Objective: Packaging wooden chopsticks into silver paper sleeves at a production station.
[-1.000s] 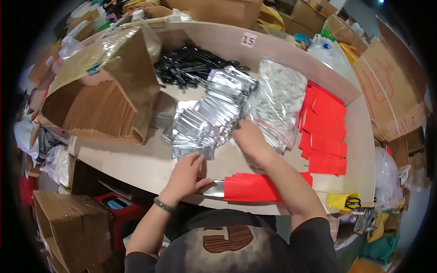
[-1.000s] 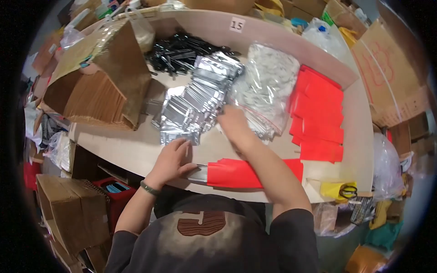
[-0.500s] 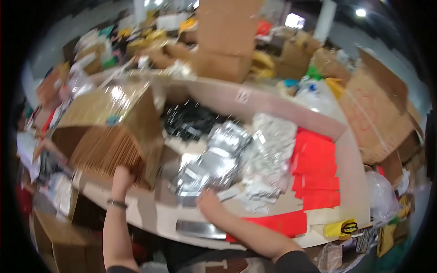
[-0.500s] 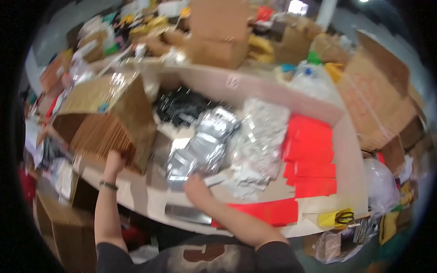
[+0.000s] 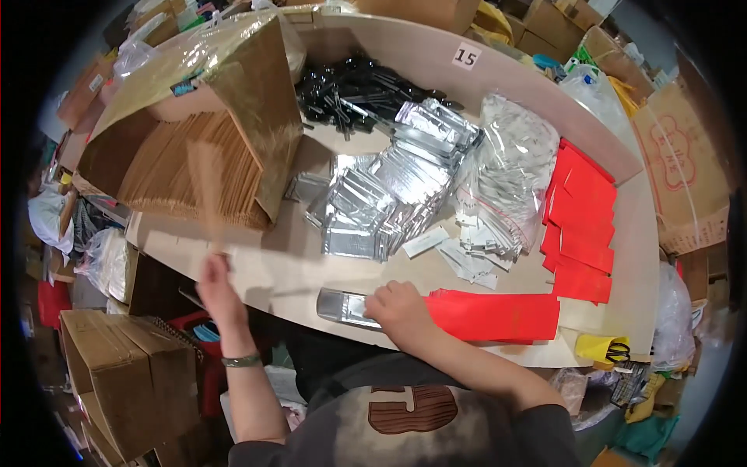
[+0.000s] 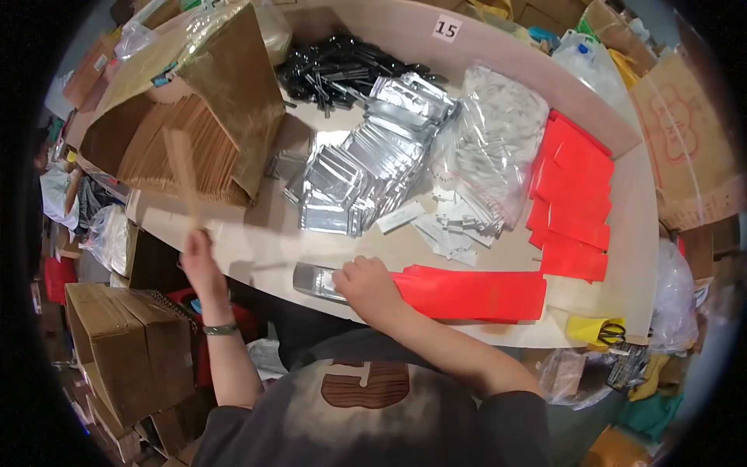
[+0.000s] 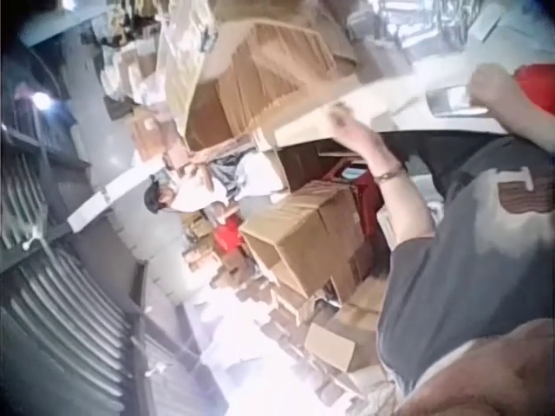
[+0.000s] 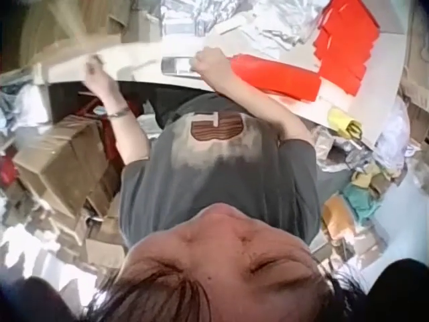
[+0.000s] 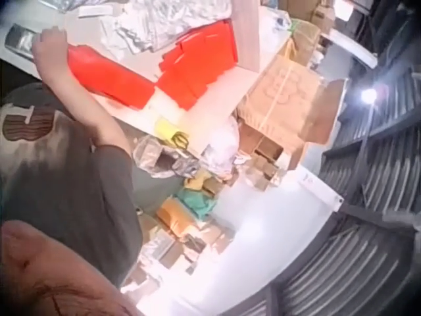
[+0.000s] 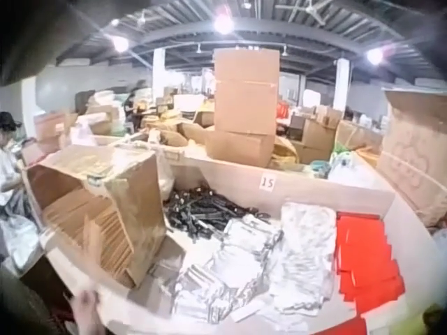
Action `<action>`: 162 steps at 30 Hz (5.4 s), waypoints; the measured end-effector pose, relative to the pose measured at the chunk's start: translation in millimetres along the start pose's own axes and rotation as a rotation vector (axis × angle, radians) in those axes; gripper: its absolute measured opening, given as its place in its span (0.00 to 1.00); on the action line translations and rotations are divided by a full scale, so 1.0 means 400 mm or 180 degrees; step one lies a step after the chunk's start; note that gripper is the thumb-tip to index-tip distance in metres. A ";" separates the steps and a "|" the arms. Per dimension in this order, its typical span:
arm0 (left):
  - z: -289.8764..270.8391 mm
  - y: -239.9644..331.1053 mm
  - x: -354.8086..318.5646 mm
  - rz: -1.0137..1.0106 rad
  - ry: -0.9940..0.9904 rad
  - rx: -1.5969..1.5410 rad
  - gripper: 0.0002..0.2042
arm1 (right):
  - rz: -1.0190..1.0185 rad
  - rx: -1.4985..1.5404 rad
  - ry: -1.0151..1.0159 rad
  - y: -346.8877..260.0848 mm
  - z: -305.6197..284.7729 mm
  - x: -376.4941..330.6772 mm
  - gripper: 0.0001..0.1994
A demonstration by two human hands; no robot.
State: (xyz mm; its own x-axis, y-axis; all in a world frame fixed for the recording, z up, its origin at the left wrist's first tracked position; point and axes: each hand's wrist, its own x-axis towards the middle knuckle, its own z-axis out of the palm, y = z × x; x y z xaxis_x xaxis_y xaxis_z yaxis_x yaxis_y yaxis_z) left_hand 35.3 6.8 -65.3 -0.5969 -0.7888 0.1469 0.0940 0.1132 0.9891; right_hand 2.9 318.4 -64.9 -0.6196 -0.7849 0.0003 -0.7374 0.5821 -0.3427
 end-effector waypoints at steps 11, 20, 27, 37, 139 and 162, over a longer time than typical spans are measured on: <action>0.102 0.024 -0.247 0.0104 -0.3294 0.1284 0.10 | -0.0003 0.0452 0.0526 0.059 -0.049 -0.199 0.19; 0.213 0.008 -0.368 0.0400 -0.1829 0.1664 0.13 | 0.0134 0.0032 0.0550 0.063 -0.023 -0.165 0.22; 0.229 0.030 -0.422 0.0967 -0.1897 0.1980 0.16 | -0.0050 0.0172 0.0938 0.084 -0.015 -0.157 0.21; 0.181 0.119 -0.356 0.2701 -0.3524 0.2617 0.29 | -0.0860 0.0395 0.0264 0.048 -0.083 -0.174 0.17; -0.015 0.005 -0.171 -0.1122 -0.2869 0.1210 0.03 | 0.0178 0.0512 0.0532 0.029 -0.097 -0.175 0.18; 0.230 0.132 -0.320 0.0783 -0.3490 0.2779 0.21 | 0.1255 0.0260 0.0589 0.371 -0.305 -0.343 0.13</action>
State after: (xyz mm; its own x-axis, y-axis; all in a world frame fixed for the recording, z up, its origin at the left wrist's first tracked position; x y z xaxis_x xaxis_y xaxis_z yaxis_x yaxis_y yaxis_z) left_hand 43.5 169.4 -31.5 -0.9806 0.1196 -0.1551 0.0112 0.8248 0.5653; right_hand -54.4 538.3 -1.1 -0.8925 -0.4507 0.0202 -0.4160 0.8048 -0.4235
